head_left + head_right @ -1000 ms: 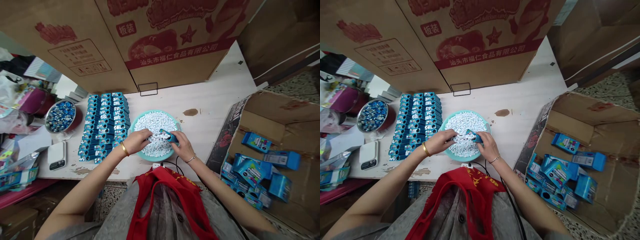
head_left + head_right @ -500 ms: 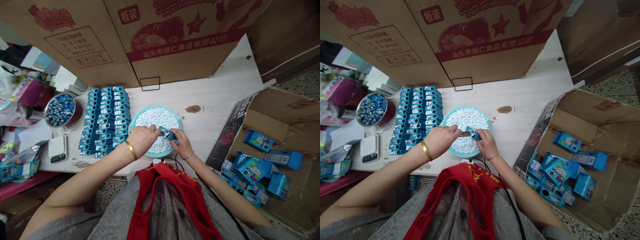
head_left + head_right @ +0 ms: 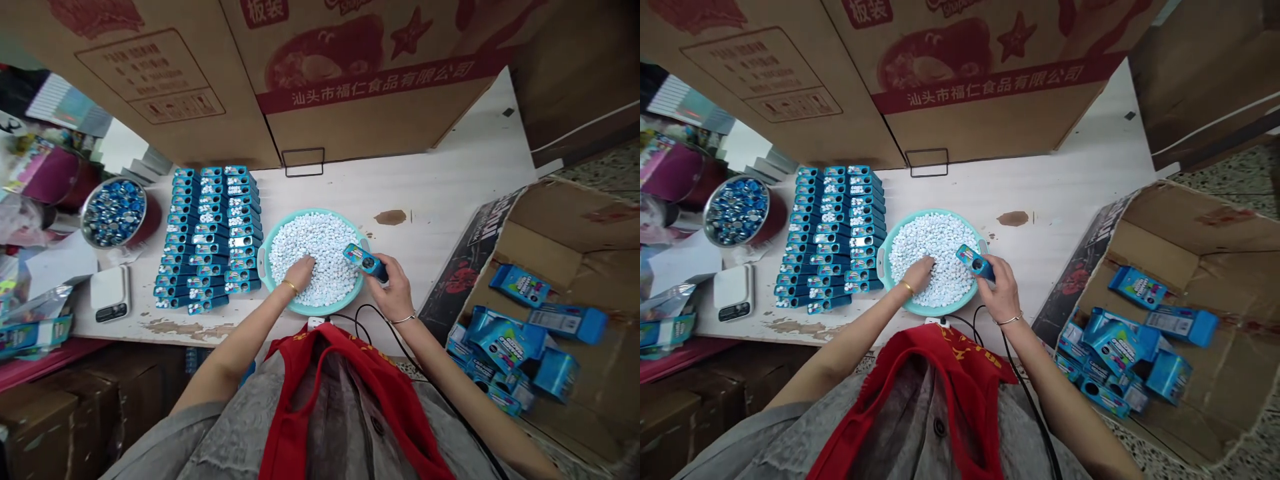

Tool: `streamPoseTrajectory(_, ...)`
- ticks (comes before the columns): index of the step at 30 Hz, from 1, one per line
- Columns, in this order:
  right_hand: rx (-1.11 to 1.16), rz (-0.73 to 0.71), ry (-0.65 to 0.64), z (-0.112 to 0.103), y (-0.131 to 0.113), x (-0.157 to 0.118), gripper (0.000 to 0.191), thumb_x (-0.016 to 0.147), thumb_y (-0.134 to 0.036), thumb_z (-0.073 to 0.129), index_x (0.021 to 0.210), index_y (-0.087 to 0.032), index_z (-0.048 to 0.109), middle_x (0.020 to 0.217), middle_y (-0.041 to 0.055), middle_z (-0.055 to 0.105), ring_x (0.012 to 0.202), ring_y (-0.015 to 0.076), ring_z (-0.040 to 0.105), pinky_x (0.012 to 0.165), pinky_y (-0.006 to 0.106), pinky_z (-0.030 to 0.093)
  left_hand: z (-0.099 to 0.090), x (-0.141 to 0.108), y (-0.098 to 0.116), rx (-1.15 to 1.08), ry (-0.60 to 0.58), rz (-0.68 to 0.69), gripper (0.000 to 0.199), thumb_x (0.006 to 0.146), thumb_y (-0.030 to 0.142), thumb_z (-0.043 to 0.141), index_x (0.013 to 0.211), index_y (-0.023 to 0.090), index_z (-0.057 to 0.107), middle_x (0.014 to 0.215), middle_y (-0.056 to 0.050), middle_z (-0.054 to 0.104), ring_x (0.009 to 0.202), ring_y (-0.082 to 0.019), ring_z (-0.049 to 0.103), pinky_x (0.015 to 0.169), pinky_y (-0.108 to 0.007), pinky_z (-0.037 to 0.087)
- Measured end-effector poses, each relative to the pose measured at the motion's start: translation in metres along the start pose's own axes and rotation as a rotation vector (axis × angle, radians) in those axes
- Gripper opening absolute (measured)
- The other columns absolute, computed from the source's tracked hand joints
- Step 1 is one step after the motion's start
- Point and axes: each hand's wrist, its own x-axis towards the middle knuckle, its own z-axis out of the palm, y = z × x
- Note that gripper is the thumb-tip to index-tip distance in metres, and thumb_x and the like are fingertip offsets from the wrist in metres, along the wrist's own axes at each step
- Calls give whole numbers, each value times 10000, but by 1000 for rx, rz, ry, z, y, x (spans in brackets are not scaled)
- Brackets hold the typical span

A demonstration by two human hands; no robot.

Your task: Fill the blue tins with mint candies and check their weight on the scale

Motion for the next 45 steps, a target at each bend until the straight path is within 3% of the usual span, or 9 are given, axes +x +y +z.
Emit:
streamPoseTrajectory(5,12,80,65,-4,5,-2,355,814,-311,622,1143,-211,536,1035,75,622,942,230,597,845,398,500,-2,-3,-5,-160,39,100,250,851,115,458,1096,114,511,1106,-115,579,992,-192,568,894,-307,454)
streamPoseTrajectory(12,-75,-29,-5,-3,6,-2,348,816,-225,551,1163,-211,533,1078,110,611,1003,279,568,884,472,483,-70,-54,-17,-263,92,273,263,887,259,505,1128,152,506,1093,-91,584,993,-175,560,890,-305,450)
streamPoseTrajectory(17,-57,-153,-71,14,-4,0,407,803,-157,516,1203,-227,517,1112,110,609,1050,287,555,914,495,482,-125,-71,14,-96,37,385,233,888,207,490,1110,145,520,1072,-94,586,1004,-191,559,897,-318,445)
streamPoseTrajectory(21,-40,-184,-80,26,-12,-1,421,797,-122,495,1207,-218,512,1126,111,609,1062,280,557,934,493,477,-156,-75,48,204,-91,309,235,883,161,462,1106,145,533,1089,-96,579,962,-205,588,820,-316,472)
streamPoseTrajectory(30,-1,-219,-68,34,-14,-2,409,822,-136,487,1224,-213,490,1136,112,616,1076,269,562,937,489,478,-179,-95,116,528,-115,198,289,921,69,306,1111,85,523,968,-145,589,871,-250,636,646,-323,491)
streamPoseTrajectory(33,4,-208,-60,34,-12,-2,415,818,-133,488,1225,-218,492,1135,113,614,1076,268,564,937,486,482,-177,-99,105,486,-79,199,248,929,93,325,1019,105,556,931,-130,597,899,-245,622,685,-325,491)
streamPoseTrajectory(36,3,-179,-45,28,-9,-2,421,812,-130,491,1223,-216,500,1146,120,605,1079,274,558,934,489,484,-161,-93,61,403,33,81,228,928,136,371,1086,146,536,997,-110,594,928,-235,610,722,-327,481)
streamPoseTrajectory(41,-17,-82,4,9,0,-3,399,812,-175,522,1207,-224,519,1122,112,610,1045,280,568,908,489,488,-88,-62,-17,233,-47,-130,221,891,143,423,1075,162,544,1025,-120,597,954,-244,603,764,-346,466)
streamPoseTrajectory(45,-44,-37,18,-4,4,-3,365,826,-197,542,1191,-217,529,1103,108,617,1021,270,575,892,466,489,-26,-24,-14,123,-59,-69,238,899,139,397,1097,162,528,1083,-117,594,996,-230,587,800,-329,466)
